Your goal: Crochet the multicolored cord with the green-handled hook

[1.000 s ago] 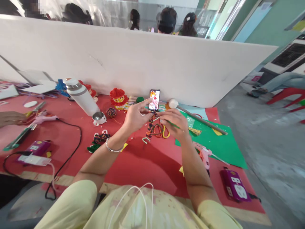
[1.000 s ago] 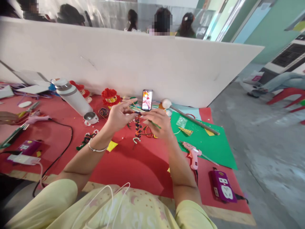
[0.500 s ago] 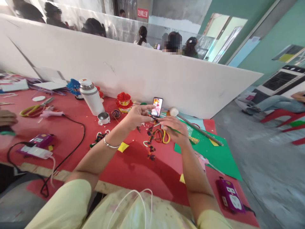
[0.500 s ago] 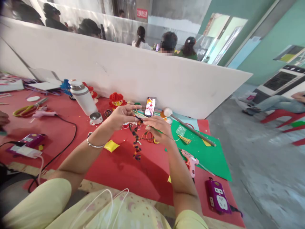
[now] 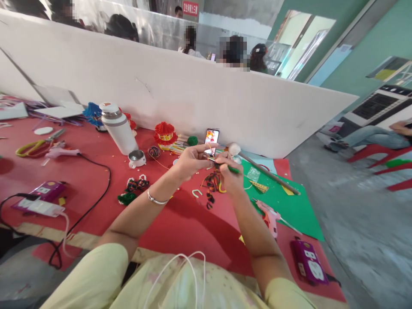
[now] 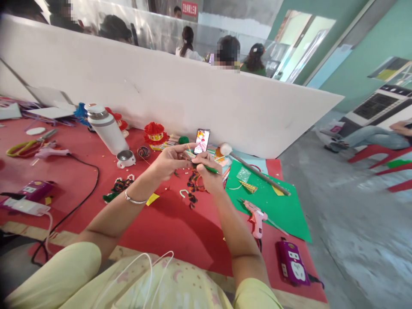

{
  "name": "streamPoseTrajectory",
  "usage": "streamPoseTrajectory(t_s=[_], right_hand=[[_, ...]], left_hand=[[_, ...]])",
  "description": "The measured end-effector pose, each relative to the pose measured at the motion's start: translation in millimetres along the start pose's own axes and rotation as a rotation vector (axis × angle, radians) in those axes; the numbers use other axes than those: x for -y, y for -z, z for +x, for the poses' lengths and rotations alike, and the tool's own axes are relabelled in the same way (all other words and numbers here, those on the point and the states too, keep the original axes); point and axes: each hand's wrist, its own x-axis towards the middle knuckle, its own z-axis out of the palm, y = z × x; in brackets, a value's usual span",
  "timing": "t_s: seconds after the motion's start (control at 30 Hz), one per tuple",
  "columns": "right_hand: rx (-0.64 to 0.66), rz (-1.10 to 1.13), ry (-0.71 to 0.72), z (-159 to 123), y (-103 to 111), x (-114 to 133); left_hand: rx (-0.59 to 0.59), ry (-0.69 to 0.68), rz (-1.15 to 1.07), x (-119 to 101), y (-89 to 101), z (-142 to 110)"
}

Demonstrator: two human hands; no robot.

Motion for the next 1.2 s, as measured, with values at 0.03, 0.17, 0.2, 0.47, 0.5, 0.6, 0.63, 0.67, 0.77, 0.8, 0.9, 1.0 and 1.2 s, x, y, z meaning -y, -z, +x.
streamPoseTrajectory(t_s=[0.03,0.17,0.2,0.47,0.5,0.6,0.63,0.67,0.77,0.8,0.9,1.0,1.2], right_hand=[[-0.055,-0.07,0.047,-3.1,-4.4,-2.5],[-0.082,-0.287,0.162,-10.8,-10.1,-3.9],[-0.083,-0.324,0.19,-11.7,-10.4,-4.1],[-0.244,-0.26,0.329,-12.2,-18.4,-15.8],[-0.225,-0.211,0.293,-11.1,-16.5,-16.6],[-0.123,-0.127,0.211,-6.8,-6.5,-16.9],[-0.09,-0.124,0.204,-5.2,-2.7,-16.4],[-0.059,-0.129,0.208,-3.5,0.9,-15.5],[0.015,-0.159,0.263,1.1,9.6,-11.2],[0.039,-0.17,0.282,2.3,11.7,-9.1],[0.092,-0.206,0.323,5.2,16.9,-1.9],[0.134,-0.239,0.345,7.5,21.8,6.0],[0.252,-0.251,0.322,11.8,31.6,16.8]], left_hand=[[-0.054,-0.047,0.001,6.4,-2.3,0.8],[-0.293,-0.261,0.226,26.0,-7.8,1.4],[-0.323,-0.288,0.272,28.7,-9.4,1.0],[-0.183,-0.033,-0.231,20.1,-13.4,0.3],[-0.159,0.012,-0.26,16.6,-10.1,0.1],[-0.123,0.112,-0.279,7.5,0.7,-1.4],[-0.116,0.125,-0.272,5.2,3.7,-2.0],[-0.112,0.126,-0.262,3.4,6.2,-2.6],[-0.089,0.112,-0.219,-0.3,11.3,-3.8],[-0.073,0.112,-0.203,-1.1,12.7,-3.9],[-0.034,0.1,-0.161,-3.3,17.2,-3.5],[-0.018,0.08,-0.107,-5.2,21.8,-2.6],[0.049,0.056,0.022,-9.8,26.5,-0.8]])
